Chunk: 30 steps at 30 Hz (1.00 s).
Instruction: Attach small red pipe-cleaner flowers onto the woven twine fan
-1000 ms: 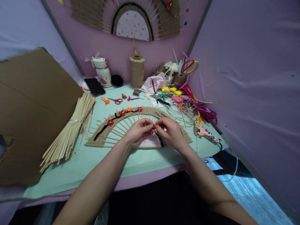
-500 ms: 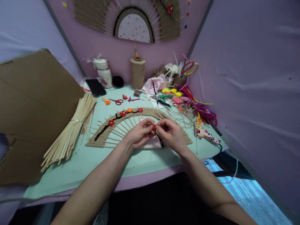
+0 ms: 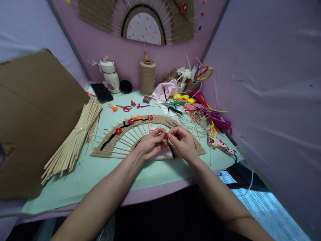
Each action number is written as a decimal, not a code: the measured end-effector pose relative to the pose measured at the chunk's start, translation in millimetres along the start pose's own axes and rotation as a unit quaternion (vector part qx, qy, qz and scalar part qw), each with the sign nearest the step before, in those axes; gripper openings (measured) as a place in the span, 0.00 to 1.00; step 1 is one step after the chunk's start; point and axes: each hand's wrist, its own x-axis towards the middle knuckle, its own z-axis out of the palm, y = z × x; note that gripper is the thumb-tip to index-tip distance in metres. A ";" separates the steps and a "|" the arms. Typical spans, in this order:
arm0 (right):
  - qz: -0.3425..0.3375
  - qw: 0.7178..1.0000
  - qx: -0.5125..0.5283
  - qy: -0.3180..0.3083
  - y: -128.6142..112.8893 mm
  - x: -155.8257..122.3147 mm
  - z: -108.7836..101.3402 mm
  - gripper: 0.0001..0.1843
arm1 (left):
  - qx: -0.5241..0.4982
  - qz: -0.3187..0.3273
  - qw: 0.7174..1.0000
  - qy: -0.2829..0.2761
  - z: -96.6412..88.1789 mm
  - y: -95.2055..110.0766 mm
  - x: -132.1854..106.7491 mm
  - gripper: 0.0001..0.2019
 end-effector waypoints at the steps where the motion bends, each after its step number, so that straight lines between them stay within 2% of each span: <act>1: 0.021 1.000 -0.004 0.016 0.3 1.9 -0.7 0.09 | 0.012 0.013 1.000 0.016 -0.4 -1.2 1.6 0.15; 3: 0.063 0.997 -0.011 0.052 0.5 5.4 -1.7 0.09 | 0.064 0.065 0.995 0.052 -1.6 -3.0 5.1 0.14; 6: 0.100 0.992 -0.022 0.076 0.1 8.7 -2.2 0.10 | 0.181 0.143 0.969 0.091 -2.5 -3.2 8.2 0.10; 10: 0.107 0.991 -0.030 0.074 -1.4 8.9 -1.3 0.10 | 0.277 0.171 0.938 0.119 -1.1 -0.2 6.8 0.06; 18: 0.100 0.991 -0.035 0.082 -1.9 7.7 3.3 0.08 | 0.367 0.225 0.894 0.127 -2.3 -1.4 4.0 0.04; 23: 0.092 0.991 -0.017 0.095 -7.7 4.3 9.5 0.09 | 0.456 0.301 0.826 0.138 -8.4 -6.8 4.2 0.04; 25: 0.093 0.990 -0.001 0.104 -9.6 2.4 14.3 0.09 | 0.464 0.324 0.811 0.148 -9.0 -8.1 4.2 0.04; 27: 0.096 0.990 0.026 0.102 -10.6 1.3 17.8 0.10 | 0.428 0.324 0.829 0.157 -8.4 -7.6 4.5 0.04; 30: 0.075 0.994 0.043 0.067 -11.3 2.0 15.1 0.13 | 0.322 0.274 0.892 0.160 -6.7 -3.9 5.7 0.05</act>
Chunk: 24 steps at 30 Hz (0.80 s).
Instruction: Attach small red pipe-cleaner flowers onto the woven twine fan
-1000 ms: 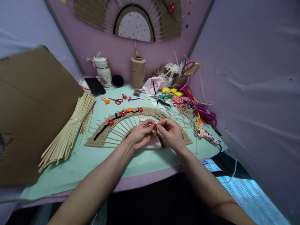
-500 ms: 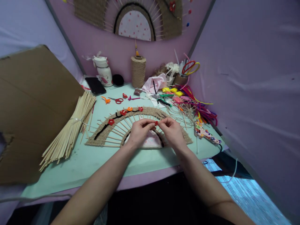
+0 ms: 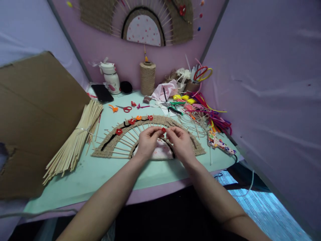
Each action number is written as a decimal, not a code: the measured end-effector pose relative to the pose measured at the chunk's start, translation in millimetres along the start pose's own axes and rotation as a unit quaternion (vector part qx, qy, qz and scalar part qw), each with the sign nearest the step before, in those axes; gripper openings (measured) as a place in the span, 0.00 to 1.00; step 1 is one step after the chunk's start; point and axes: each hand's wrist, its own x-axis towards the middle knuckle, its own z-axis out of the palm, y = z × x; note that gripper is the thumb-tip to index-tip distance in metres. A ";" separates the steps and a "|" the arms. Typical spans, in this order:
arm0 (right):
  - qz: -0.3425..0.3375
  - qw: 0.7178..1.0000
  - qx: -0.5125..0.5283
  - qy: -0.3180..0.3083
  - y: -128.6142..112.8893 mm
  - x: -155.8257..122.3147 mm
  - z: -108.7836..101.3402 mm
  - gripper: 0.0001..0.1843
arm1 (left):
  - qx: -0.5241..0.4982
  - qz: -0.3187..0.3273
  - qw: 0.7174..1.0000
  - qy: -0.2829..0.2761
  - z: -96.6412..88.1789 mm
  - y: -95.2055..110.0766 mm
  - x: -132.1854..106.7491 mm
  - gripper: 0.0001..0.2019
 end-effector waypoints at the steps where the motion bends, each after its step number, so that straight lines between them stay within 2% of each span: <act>1: -0.020 1.000 -0.007 -0.007 -0.9 1.0 -3.2 0.13 | -0.038 -0.028 0.999 -0.005 -0.1 1.2 1.2 0.07; 3: -0.083 0.995 -0.044 -0.013 -3.6 3.5 -11.7 0.11 | -0.103 -0.068 0.992 -0.028 0.1 3.5 3.1 0.11; 5: -0.170 0.980 -0.102 -0.025 -7.1 5.7 -20.5 0.07 | -0.147 -0.086 0.984 -0.054 0.9 5.4 3.5 0.14; 8: -0.297 0.937 -0.176 -0.056 -11.2 8.1 -29.3 0.04 | -0.183 -0.103 0.974 -0.086 2.7 7.2 2.1 0.15; 10: -0.349 0.912 -0.201 -0.073 -11.7 9.7 -31.9 0.06 | -0.191 -0.116 0.969 -0.106 3.3 7.5 0.8 0.15; 15: -0.432 0.858 -0.259 -0.100 -9.2 15.6 -36.1 0.07 | -0.184 -0.135 0.965 -0.128 3.7 7.5 -0.7 0.15; 19: -0.463 0.821 -0.315 -0.114 -10.5 18.8 -41.0 0.06 | -0.168 -0.133 0.969 -0.121 4.5 7.7 -0.6 0.17; 21: -0.462 0.812 -0.334 -0.122 -11.8 18.6 -42.0 0.06 | -0.154 -0.119 0.974 -0.114 4.6 7.3 -0.5 0.17; 24: -0.443 0.822 -0.337 -0.120 -13.5 16.1 -40.6 0.06 | -0.127 -0.086 0.983 -0.105 3.9 6.6 -0.6 0.14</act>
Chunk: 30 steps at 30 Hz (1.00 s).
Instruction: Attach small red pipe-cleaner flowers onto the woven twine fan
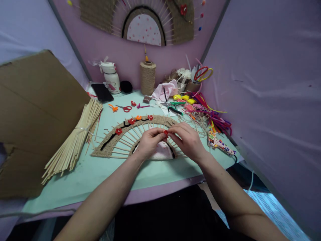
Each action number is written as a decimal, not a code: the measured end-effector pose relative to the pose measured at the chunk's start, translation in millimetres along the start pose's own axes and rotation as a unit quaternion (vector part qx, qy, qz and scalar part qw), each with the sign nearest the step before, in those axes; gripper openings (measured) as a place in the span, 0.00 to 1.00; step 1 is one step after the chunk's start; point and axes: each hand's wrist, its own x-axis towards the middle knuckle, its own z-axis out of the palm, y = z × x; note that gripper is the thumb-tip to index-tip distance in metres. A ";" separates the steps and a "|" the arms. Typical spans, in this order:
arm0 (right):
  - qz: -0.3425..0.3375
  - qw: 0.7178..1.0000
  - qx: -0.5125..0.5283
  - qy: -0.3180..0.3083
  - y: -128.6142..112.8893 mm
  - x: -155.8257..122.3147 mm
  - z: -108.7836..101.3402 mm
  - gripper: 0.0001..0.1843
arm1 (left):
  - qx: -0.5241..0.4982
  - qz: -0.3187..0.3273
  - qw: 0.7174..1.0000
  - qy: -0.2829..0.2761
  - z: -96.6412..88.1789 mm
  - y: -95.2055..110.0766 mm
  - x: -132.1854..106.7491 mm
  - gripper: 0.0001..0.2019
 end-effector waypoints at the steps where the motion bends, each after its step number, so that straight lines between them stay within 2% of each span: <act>1: 0.012 1.000 0.006 0.001 -1.4 0.2 0.3 0.06 | 0.010 0.010 1.000 0.000 -0.4 -0.2 -0.2 0.13; 5: 0.039 0.999 0.032 0.002 -4.8 1.3 1.9 0.04 | 0.026 0.035 0.999 -0.004 -1.4 -0.9 -1.0 0.11; 16: 0.038 0.999 0.032 0.001 -5.1 -2.1 2.9 0.02 | 0.047 0.039 0.998 -0.008 2.0 4.6 -2.6 0.12; 23: 0.060 0.998 0.022 0.001 -10.5 -1.0 2.7 0.04 | 0.066 0.049 0.997 -0.006 0.2 3.2 -1.8 0.11; 27: 0.079 0.997 0.012 -0.011 -13.5 -1.9 1.7 0.05 | 0.113 0.075 0.991 -0.005 -0.5 5.5 -2.2 0.06; 30: 0.105 0.994 0.008 -0.015 -14.2 -4.3 3.1 0.05 | 0.164 0.117 0.979 0.010 -2.2 4.4 -1.8 0.03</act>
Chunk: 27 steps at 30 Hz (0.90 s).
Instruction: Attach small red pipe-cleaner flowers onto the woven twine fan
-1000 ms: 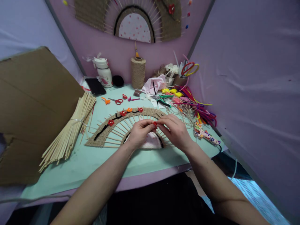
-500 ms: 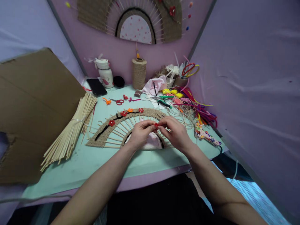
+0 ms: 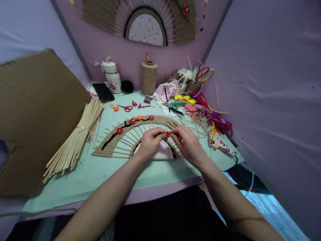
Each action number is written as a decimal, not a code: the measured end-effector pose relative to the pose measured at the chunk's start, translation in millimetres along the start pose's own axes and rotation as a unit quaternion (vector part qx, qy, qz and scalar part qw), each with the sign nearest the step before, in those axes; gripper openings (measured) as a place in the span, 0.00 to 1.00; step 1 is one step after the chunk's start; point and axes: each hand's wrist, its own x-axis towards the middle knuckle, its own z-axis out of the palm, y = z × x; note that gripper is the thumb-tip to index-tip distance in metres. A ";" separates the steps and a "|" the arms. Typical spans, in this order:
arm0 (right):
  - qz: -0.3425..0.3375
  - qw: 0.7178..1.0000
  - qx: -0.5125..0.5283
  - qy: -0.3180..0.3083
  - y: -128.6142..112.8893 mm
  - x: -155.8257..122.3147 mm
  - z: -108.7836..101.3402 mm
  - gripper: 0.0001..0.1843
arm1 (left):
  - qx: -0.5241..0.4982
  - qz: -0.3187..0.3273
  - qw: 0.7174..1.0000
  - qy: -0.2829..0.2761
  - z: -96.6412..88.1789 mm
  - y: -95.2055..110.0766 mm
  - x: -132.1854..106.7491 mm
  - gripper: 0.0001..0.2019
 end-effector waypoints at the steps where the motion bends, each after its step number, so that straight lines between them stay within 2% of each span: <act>1: 0.012 1.000 0.004 0.002 -0.1 -1.0 1.1 0.05 | 0.020 0.016 1.000 0.005 -0.5 -1.3 -0.1 0.03; 5: 0.096 0.994 0.050 0.026 -2.8 -4.8 8.4 0.05 | 0.082 0.072 0.994 0.023 -2.6 -5.9 -1.5 0.05; 9: 0.166 0.971 0.163 0.058 -4.6 -6.2 16.9 0.06 | 0.096 0.105 0.988 0.056 -2.9 -3.9 -4.0 0.05; 11: 0.172 0.960 0.210 0.075 -3.0 -5.9 19.9 0.07 | 0.082 0.103 0.988 0.079 -2.3 -1.0 -4.9 0.05; 14: 0.165 0.957 0.217 0.095 0.0 -4.5 21.7 0.08 | 0.053 0.089 0.990 0.094 -1.1 2.2 -5.3 0.05; 20: 0.119 0.965 0.211 0.098 -2.6 0.3 18.7 0.05 | 0.035 0.086 0.992 0.079 -0.3 -2.8 -4.4 0.04; 27: 0.142 0.960 0.227 0.083 -2.5 2.7 25.2 0.05 | -0.006 0.010 0.997 0.081 1.7 -4.4 -3.9 0.04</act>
